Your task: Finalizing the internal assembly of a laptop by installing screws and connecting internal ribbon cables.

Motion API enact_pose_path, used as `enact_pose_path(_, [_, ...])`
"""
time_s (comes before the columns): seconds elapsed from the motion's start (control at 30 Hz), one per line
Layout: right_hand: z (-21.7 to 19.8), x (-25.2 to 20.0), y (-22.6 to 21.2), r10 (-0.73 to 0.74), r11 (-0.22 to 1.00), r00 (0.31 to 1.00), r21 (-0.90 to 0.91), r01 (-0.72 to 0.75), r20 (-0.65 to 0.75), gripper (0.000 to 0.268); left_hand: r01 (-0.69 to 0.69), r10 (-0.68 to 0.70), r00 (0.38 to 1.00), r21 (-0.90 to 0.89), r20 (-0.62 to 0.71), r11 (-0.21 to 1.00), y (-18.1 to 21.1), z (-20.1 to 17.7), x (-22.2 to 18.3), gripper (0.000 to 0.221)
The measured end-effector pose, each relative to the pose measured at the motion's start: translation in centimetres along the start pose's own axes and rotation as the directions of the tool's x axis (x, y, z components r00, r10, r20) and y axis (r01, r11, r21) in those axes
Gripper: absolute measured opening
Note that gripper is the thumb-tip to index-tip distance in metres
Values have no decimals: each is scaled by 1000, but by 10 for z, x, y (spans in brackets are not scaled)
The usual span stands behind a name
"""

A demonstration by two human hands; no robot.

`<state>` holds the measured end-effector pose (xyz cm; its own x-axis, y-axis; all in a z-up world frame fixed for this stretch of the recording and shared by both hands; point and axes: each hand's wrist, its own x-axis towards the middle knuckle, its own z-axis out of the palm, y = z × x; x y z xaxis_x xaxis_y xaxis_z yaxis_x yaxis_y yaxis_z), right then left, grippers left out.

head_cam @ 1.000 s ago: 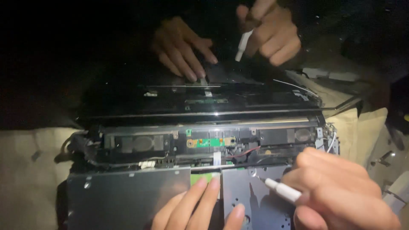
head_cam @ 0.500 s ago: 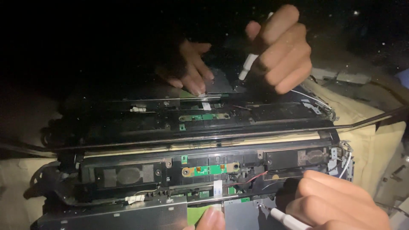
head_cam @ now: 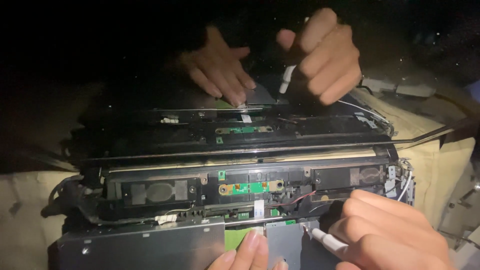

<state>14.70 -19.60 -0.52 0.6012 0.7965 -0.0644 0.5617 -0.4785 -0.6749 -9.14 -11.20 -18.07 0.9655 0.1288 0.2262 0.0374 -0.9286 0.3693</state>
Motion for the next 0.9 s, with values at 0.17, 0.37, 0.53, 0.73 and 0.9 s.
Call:
enact_pose_path(0.17, [0, 0, -9, -14, 998, 1000, -69, 13, -10, 39, -292, 320, 944, 245, -84, 925, -32, -39, 47, 40])
enact_pose_path(0.37, [0, 7, -28, 24, 983, 999, -181, -27, -21, 49, -402, 425, 905, 275, -25, 873, -41, -72, 73, 37])
enact_pose_path(0.53, [-3, 7, -28, -34, 976, 999, -214, 34, 7, 29, -256, 293, 947, 240, -132, 936, -27, -70, 81, 35])
enact_pose_path(0.73, [17, -3, -21, -112, 952, 988, -271, 139, 110, 29, -177, 200, 974, 183, -111, 967, -26, -99, 94, 33])
enact_pose_path(0.9, [13, -27, 1, -58, 949, 996, -305, 77, 72, 47, -296, 310, 949, 173, -61, 939, -37, -109, 101, 25])
